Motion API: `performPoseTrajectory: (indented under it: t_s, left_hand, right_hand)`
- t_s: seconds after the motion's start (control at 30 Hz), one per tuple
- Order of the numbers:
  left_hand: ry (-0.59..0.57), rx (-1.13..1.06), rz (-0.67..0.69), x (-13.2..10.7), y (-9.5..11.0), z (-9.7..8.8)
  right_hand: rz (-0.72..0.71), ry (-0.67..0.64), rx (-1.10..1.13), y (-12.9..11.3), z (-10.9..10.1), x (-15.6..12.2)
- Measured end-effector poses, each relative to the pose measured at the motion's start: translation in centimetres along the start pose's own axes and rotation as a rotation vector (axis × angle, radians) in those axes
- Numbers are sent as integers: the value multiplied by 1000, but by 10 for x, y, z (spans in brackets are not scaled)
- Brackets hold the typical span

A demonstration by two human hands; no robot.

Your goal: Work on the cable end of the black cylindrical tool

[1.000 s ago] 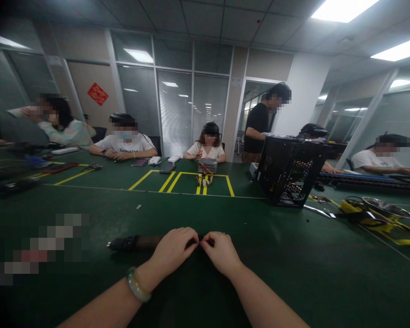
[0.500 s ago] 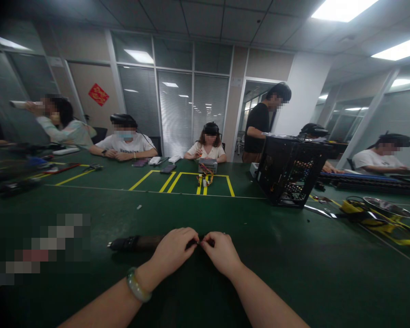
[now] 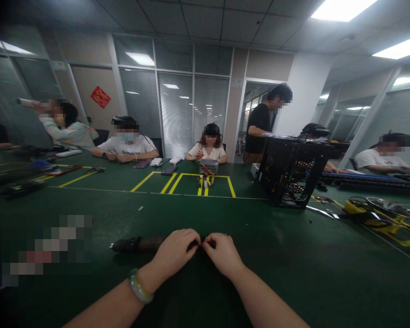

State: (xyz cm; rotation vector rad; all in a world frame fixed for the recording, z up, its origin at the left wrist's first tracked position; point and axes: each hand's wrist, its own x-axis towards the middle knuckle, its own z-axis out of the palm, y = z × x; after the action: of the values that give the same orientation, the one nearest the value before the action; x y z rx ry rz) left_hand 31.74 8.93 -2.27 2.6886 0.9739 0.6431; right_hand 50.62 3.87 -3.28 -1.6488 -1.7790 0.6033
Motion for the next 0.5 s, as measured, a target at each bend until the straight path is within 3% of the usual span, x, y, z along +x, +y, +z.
performPoseTrajectory:
  t_s: [0.5]
  left_hand:
    - [10,23,-16,-2,4,-2]
  right_hand:
    - [-7,3,-4,-1,1,0]
